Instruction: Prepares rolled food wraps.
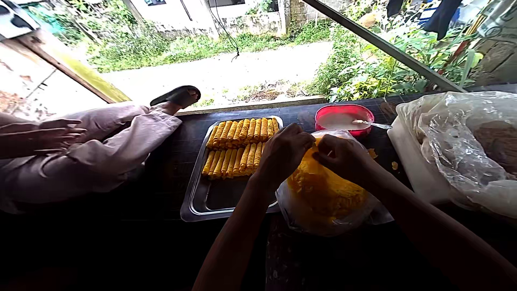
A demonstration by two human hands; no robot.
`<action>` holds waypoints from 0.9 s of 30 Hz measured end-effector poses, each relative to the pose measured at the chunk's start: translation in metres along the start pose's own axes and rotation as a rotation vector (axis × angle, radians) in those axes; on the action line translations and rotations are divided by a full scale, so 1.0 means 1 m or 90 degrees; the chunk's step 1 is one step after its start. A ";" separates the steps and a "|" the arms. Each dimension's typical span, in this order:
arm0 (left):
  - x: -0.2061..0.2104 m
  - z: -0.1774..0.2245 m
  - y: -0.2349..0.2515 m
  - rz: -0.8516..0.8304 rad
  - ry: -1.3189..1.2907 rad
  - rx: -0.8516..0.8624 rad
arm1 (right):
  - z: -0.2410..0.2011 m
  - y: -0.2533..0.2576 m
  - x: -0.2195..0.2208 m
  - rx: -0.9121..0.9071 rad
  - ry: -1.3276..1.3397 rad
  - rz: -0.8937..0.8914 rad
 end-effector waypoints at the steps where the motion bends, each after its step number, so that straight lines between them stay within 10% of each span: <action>1: 0.001 0.003 0.000 0.025 -0.003 -0.009 | 0.002 0.004 -0.001 0.016 0.000 -0.003; 9: 0.031 0.015 -0.035 -0.164 -0.018 0.072 | 0.034 0.009 -0.003 0.100 0.283 -0.065; 14: 0.029 0.013 -0.045 -0.172 0.011 0.137 | 0.039 0.005 -0.037 0.153 0.294 0.097; 22: 0.025 0.015 -0.043 -0.245 -0.043 0.078 | 0.042 -0.019 -0.119 0.205 0.379 0.418; 27: 0.022 0.022 -0.014 -0.168 -0.214 -0.123 | 0.016 -0.030 -0.139 0.137 0.397 0.365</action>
Point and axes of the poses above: each hand's wrist, its own y-axis towards the middle knuckle, its own x-axis out of the palm, z = x × y, the point moved 4 cm from there along y, towards the middle knuckle, and after that the axes turned 3 degrees about -x, right-handed, at the moved point
